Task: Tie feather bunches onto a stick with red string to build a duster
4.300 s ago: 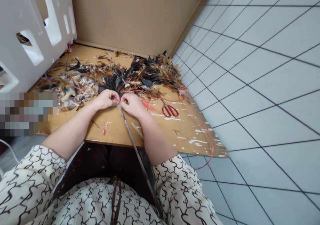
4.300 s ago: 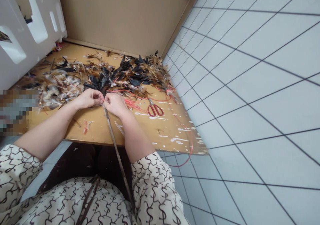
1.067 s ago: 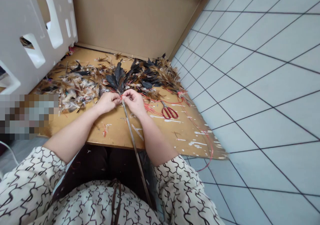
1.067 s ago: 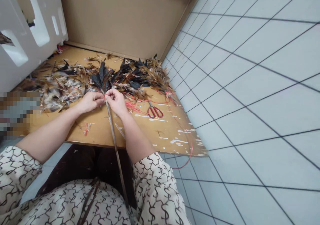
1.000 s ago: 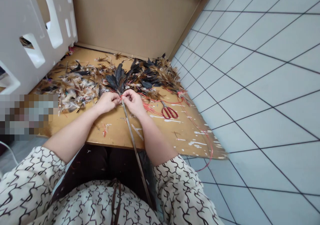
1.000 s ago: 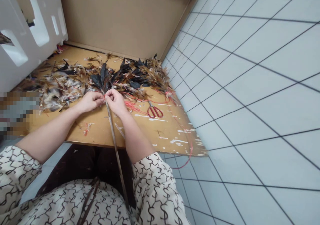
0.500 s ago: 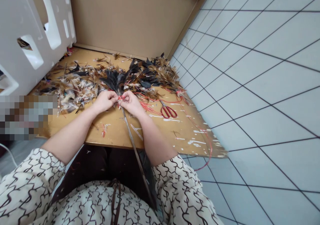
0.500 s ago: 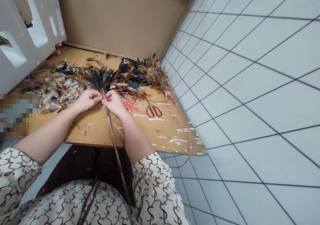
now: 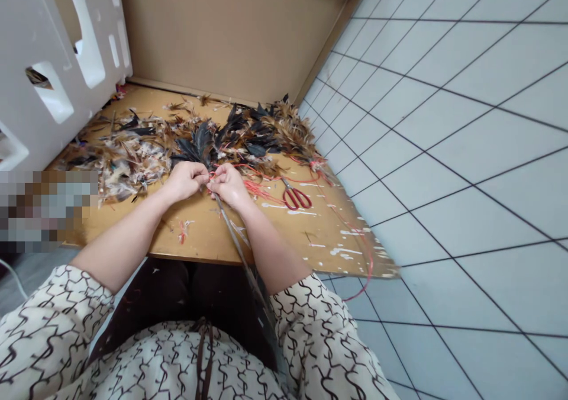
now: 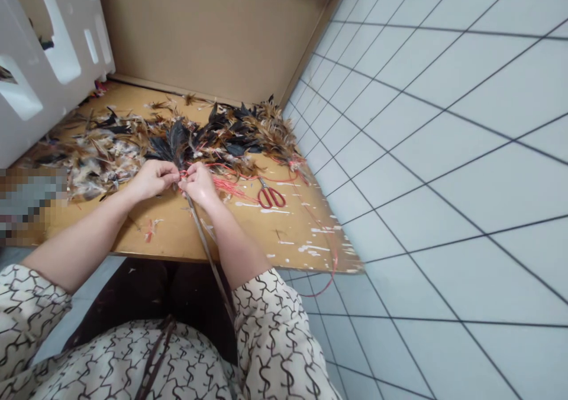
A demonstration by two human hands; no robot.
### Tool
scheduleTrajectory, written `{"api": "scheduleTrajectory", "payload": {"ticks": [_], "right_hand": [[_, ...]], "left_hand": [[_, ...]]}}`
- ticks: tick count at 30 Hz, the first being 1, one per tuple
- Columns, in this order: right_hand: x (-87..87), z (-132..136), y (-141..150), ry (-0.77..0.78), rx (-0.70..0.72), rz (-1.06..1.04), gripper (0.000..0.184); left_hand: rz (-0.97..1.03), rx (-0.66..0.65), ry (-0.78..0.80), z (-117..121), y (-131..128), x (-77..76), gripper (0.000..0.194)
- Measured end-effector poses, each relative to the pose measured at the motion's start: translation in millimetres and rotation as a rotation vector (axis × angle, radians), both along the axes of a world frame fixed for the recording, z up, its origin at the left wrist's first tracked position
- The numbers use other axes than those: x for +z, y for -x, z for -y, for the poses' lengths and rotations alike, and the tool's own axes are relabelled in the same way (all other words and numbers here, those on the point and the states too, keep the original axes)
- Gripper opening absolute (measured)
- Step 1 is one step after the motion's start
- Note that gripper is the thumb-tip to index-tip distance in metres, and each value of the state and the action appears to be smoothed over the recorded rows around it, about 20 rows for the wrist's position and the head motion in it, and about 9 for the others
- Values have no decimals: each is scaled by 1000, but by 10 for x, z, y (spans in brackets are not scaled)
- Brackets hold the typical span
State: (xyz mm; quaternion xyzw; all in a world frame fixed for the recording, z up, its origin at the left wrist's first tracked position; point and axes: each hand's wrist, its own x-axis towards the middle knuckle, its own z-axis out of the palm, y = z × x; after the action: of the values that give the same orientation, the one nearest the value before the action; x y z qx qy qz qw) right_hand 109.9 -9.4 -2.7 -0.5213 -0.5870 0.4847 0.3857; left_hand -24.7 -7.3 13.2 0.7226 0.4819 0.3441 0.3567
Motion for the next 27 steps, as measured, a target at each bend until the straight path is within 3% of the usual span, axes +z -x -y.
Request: {"api": "scheduleTrajectory", "payload": {"ticks": [5, 11, 17, 22, 27], "right_hand": [[-100, -37, 57, -116, -48, 139, 29], [-93, -59, -5, 26, 39, 60, 27], [-158, -100, -55, -222, -17, 210, 27], [-85, -75, -36, -329, -54, 241, 16], [-8, -67, -16, -267, -58, 245, 6]], "left_hand": [[137, -22, 5, -27, -27, 12, 12], [67, 1, 177, -72, 21, -7, 12], [177, 23, 166, -88, 74, 13, 14], [236, 15, 191, -105, 66, 3, 11], [230, 32, 196, -99, 62, 2, 9]]}}
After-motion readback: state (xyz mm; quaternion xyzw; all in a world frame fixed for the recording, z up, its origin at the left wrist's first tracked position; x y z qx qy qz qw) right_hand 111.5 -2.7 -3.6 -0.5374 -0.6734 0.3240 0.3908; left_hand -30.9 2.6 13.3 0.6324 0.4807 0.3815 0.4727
